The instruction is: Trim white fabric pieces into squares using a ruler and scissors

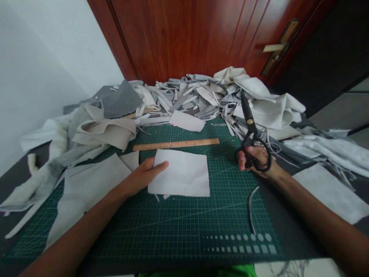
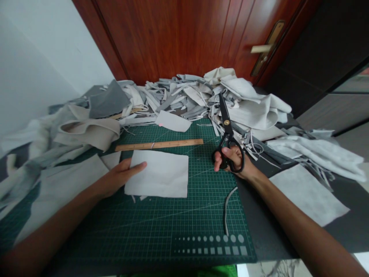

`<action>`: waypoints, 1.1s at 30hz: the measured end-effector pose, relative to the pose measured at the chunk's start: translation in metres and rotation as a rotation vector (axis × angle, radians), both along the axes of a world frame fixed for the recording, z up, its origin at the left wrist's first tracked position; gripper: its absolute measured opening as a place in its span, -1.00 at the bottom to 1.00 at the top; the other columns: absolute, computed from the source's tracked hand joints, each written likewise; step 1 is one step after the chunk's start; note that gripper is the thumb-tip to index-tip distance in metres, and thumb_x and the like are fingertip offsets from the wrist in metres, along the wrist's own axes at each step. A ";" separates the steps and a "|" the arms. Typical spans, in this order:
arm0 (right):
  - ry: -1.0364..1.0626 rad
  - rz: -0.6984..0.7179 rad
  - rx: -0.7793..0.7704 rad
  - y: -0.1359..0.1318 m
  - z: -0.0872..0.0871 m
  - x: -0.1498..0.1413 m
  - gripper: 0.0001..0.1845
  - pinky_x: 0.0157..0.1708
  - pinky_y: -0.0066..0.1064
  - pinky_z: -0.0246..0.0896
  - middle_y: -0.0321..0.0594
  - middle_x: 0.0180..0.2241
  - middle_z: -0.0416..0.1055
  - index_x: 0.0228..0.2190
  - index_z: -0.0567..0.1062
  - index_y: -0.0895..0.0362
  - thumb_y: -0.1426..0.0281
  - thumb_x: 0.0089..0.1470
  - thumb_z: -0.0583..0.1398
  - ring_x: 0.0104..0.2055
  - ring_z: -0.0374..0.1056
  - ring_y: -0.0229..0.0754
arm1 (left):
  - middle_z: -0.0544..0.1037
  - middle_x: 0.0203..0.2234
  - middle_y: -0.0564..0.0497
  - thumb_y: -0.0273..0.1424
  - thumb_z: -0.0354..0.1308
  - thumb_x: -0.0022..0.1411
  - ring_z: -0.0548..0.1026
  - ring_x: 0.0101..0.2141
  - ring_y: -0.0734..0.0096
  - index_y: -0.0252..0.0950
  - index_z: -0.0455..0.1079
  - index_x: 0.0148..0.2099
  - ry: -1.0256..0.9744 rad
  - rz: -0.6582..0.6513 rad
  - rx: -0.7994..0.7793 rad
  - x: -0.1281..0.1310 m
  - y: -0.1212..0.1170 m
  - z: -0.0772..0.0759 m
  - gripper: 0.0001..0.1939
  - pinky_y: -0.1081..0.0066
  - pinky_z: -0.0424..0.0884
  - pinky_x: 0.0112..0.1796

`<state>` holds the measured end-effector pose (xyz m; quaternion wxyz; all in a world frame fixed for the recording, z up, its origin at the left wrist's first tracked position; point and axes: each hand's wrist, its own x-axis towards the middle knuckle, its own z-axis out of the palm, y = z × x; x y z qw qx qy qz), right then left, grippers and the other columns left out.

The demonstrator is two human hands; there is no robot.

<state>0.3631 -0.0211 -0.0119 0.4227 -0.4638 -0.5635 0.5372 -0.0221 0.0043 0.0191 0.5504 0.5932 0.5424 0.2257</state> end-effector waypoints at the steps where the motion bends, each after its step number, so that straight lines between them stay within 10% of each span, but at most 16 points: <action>1: 0.025 -0.005 -0.007 0.001 -0.002 -0.002 -0.40 -0.67 -0.36 -0.06 -0.23 -0.64 0.42 -0.50 0.50 0.09 -0.20 0.11 0.20 -0.65 0.18 -0.23 | 0.65 -0.37 -0.06 -0.02 0.29 0.20 0.56 -0.42 0.22 -0.29 0.53 -0.22 -0.036 -0.018 -0.011 -0.001 0.001 0.000 -0.60 0.38 0.44 -0.46; 12: -0.101 0.062 0.186 0.006 -0.009 -0.006 -0.50 -0.38 -0.35 0.17 -0.30 -0.59 0.37 -0.58 0.35 0.08 0.04 0.25 0.23 -0.45 0.30 -0.21 | 0.67 -0.32 -0.13 0.22 0.04 0.27 0.60 -0.30 0.07 -0.26 0.57 -0.19 -0.053 0.083 -0.102 -0.008 0.005 0.004 -0.36 0.25 0.47 -0.37; 16: -0.124 0.012 0.199 0.006 -0.008 -0.010 -0.50 -0.33 -0.34 0.19 -0.28 -0.58 0.36 -0.61 0.29 0.06 0.06 0.22 0.25 -0.40 0.31 -0.18 | 0.68 -0.09 -0.19 0.12 -0.22 0.44 0.61 -0.10 0.01 -0.30 0.57 0.03 -0.065 -0.055 0.173 -0.014 0.016 0.013 -0.28 0.15 0.50 -0.11; 25: 0.220 0.091 0.004 0.012 -0.010 -0.010 -0.61 -0.62 -0.42 -0.04 -0.26 -0.39 0.31 -0.22 0.40 0.07 0.08 0.00 0.20 -0.50 0.05 -0.23 | 0.46 0.23 -0.23 -0.08 0.26 0.27 0.39 0.21 -0.08 -0.30 0.25 0.39 0.671 -0.620 0.734 0.027 0.004 0.018 -0.25 0.03 0.22 0.23; 30: 0.269 0.064 0.006 0.012 -0.004 -0.013 -0.63 -0.58 -0.43 0.00 -0.26 -0.40 0.27 -0.24 0.40 0.07 0.07 0.03 0.19 -0.46 0.05 -0.21 | 0.62 0.00 -0.20 -0.21 0.32 0.18 0.56 -0.01 -0.07 -0.28 0.35 0.32 0.792 -0.649 0.599 0.043 0.013 0.029 -0.31 0.14 0.42 0.01; 33: 0.267 0.066 0.018 0.013 -0.007 -0.014 -0.55 -0.58 -0.43 -0.03 -0.26 -0.41 0.27 -0.24 0.40 0.09 -0.03 0.04 0.20 -0.46 0.06 -0.22 | 0.66 -0.36 -0.08 -0.09 0.27 0.20 0.62 -0.29 0.04 -0.24 0.61 -0.13 0.648 -0.512 0.468 0.034 0.031 0.039 -0.65 0.24 0.48 -0.21</action>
